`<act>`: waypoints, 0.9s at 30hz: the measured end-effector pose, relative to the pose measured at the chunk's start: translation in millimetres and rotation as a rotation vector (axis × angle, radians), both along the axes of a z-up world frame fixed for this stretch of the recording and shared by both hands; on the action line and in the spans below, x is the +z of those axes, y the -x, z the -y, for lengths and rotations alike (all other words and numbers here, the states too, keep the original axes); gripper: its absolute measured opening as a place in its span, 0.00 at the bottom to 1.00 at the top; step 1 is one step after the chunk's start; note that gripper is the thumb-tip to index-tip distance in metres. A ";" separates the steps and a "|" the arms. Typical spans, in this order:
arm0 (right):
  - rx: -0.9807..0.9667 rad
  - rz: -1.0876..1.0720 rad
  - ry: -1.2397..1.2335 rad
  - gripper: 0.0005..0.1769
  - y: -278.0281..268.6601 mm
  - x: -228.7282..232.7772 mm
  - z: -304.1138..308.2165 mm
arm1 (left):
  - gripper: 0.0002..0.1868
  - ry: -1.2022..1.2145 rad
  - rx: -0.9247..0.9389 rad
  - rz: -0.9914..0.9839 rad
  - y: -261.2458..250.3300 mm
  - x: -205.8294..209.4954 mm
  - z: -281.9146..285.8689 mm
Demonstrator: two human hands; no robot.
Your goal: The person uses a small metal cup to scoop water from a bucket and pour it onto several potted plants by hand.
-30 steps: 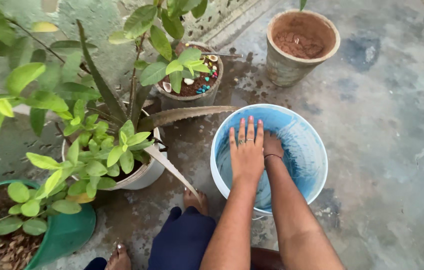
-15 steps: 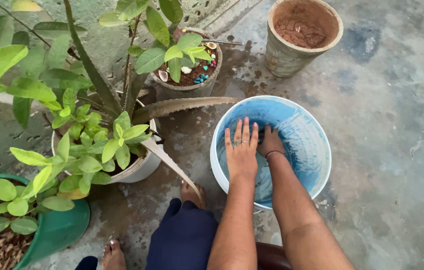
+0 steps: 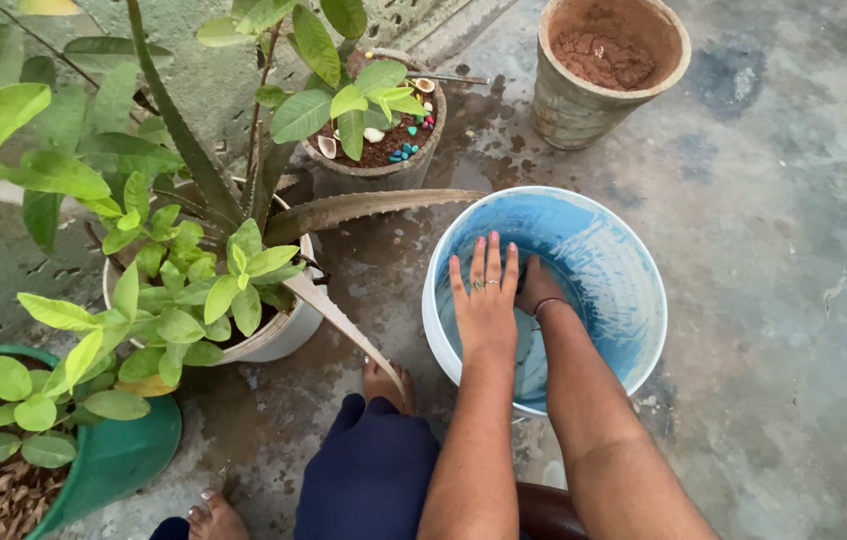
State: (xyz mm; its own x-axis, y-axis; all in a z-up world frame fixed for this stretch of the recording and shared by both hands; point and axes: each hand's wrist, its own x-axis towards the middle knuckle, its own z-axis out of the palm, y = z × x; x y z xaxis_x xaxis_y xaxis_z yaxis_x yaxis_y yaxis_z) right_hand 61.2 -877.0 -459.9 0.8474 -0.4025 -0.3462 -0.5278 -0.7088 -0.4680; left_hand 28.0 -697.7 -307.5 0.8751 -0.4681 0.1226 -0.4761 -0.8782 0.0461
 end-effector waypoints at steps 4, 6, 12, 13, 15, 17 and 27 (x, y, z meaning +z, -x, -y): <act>0.050 -0.050 0.036 0.47 1.4 -0.2 1.2 | 0.41 -0.042 -0.001 -0.065 -0.4 2.4 2.3; 0.042 -0.104 0.043 0.51 1.8 5.7 0.1 | 0.41 -0.052 0.003 -0.050 0.1 3.6 1.7; 0.032 -0.246 0.124 0.63 5.0 9.0 -0.9 | 0.43 -0.095 0.008 -0.042 0.4 4.1 1.1; 0.025 -0.280 0.133 0.65 5.0 10.2 -1.3 | 0.42 -0.079 0.006 -0.047 0.2 3.9 0.7; 0.011 -0.347 0.150 0.70 4.8 16.0 -3.1 | 0.41 -0.045 0.002 -0.056 -0.4 3.3 0.3; -0.005 -0.402 0.153 0.71 6.1 23.5 -6.0 | 0.41 -0.047 0.002 -0.055 0.0 2.7 0.2; -0.031 -0.450 0.167 0.62 7.1 48.4 -15.2 | 0.43 -0.086 0.001 -0.091 0.1 6.5 0.5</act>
State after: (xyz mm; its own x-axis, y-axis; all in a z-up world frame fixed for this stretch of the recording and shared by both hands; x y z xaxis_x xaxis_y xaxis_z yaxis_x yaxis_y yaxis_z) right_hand 54.1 -861.8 -411.5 0.6149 -0.5068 -0.6042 -0.6739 -0.7356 -0.0689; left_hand 27.9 -698.2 -300.9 0.8813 -0.4725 0.0020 -0.4725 -0.8812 0.0132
